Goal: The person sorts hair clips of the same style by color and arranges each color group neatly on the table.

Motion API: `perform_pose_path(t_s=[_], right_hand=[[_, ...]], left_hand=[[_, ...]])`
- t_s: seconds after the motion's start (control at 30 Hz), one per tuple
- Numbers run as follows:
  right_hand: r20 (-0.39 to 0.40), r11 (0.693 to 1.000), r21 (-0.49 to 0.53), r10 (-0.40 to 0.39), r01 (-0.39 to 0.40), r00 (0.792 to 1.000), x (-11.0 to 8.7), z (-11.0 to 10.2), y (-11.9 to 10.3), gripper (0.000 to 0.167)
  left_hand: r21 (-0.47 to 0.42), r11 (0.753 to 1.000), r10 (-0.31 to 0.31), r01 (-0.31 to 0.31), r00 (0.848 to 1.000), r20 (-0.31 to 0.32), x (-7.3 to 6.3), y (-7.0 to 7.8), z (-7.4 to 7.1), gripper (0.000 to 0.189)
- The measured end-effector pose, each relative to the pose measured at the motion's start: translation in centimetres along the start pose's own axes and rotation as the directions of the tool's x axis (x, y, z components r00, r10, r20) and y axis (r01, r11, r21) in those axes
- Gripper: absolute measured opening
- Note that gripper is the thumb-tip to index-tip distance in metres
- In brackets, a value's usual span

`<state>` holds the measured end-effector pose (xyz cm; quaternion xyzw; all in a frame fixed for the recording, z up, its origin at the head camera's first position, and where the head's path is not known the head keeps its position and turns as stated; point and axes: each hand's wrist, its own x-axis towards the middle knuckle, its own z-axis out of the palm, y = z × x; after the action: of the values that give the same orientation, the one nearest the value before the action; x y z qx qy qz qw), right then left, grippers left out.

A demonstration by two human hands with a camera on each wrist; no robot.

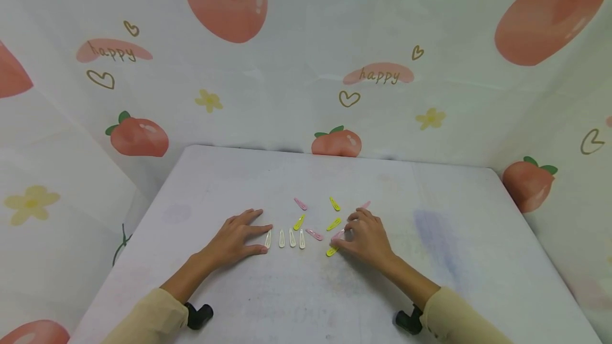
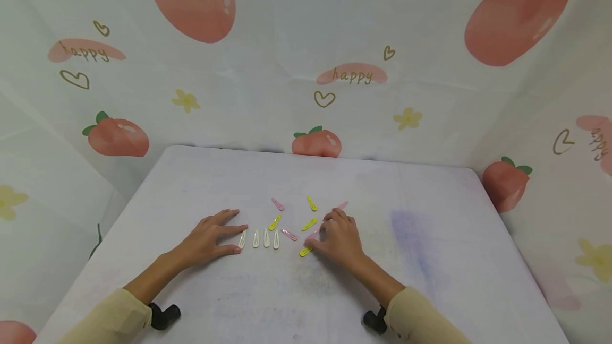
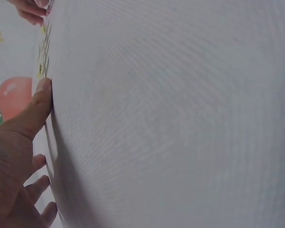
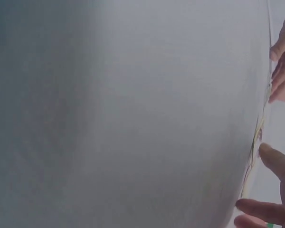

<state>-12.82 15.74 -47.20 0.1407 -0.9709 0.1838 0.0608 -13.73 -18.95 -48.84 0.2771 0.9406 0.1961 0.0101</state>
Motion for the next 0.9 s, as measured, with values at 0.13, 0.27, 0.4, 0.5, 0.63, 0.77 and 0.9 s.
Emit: perform_pose_path(t_s=[0.13, 0.27, 0.4, 0.5, 0.63, 0.77, 0.9], right_hand=[[0.007, 1.0, -0.026, 0.004, -0.004, 1.0, 0.1, 0.2, -0.3, 0.044], [0.026, 0.999, -0.048, 0.001, 0.0, 1.0, 0.2, 0.2, -0.3, 0.044], [0.052, 0.999, -0.038, -0.011, 0.013, 0.999, 0.4, -0.1, 0.1, 0.042], [0.076, 0.999, -0.013, -0.03, 0.031, 0.997, 0.7, -0.5, 0.8, 0.041], [0.109, 0.998, 0.003, -0.06, 0.06, 0.992, 1.0, -0.8, 1.7, 0.041], [0.144, 0.997, 0.01, -0.078, 0.078, 0.986, 1.1, -0.9, 2.4, 0.042], [0.14, 0.993, 0.027, -0.114, 0.111, 0.984, 1.0, -1.0, 2.8, 0.042]], left_hand=[[-0.001, 1.0, -0.003, 0.003, 1.0, 0.004, 0.0, 0.0, 0.0, 0.058], [0.003, 1.0, -0.004, 0.004, 1.0, 0.005, 0.0, 0.0, 0.0, 0.058], [0.003, 1.0, -0.001, 0.001, 1.0, 0.004, 0.0, -0.1, 0.0, 0.059], [0.0, 1.0, 0.001, -0.001, 1.0, 0.001, 0.0, -0.1, 0.0, 0.059], [0.001, 1.0, 0.003, -0.003, 1.0, -0.003, 0.0, -0.1, 0.0, 0.059], [0.001, 1.0, 0.009, -0.009, 1.0, -0.007, 0.0, 0.0, 0.0, 0.059], [0.003, 1.0, 0.011, -0.011, 1.0, -0.009, 0.0, 0.0, 0.0, 0.059]])
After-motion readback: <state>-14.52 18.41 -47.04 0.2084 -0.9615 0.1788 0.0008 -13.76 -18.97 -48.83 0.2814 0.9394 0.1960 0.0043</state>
